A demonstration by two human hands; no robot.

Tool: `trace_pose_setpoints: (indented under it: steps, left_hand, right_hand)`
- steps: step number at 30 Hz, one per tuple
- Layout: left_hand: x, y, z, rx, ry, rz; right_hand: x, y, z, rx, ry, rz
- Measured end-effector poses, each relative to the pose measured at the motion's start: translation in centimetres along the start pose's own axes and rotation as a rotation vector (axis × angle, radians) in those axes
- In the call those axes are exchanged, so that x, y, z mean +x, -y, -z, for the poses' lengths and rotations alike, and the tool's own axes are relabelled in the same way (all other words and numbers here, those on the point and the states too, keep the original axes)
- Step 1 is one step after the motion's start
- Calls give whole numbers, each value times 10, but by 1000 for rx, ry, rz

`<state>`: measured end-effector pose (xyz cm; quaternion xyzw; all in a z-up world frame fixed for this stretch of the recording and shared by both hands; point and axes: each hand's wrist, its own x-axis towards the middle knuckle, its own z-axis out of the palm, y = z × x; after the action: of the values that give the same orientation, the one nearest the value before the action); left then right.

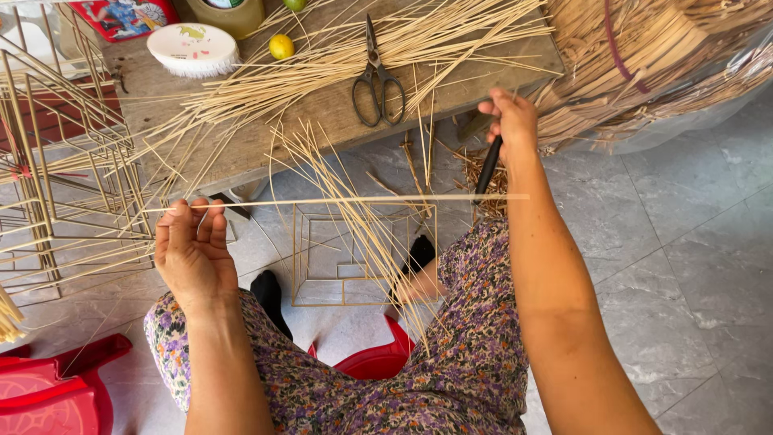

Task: The person sits on the floor and uses a knife to sharpen the ends of thin bamboo sticks. They repeatedly pick up sticks, shave the ends to a point, and place them into a wire rack.

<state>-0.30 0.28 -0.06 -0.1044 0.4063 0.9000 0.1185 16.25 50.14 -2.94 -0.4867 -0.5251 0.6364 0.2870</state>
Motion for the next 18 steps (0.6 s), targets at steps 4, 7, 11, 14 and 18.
trace_pose_setpoints:
  steps: [4,7,11,14,18]
  left_hand:
    - [3,-2,-1,-17,-21,10]
    - [4,0,1,-32,-12,22]
    - [5,8,3,-45,7,44]
    - [3,15,7,-41,50,68]
    - [1,24,11,-14,124,112]
  right_hand:
    - [-27,10,-15,-2,129,51]
    - [-96,-7,-11,139,286,-3]
    - [-206,-17,-6,467,504,-32]
    - [-255,-6,-6,589,577,143]
    - [-263,15,-14,609,448,226]
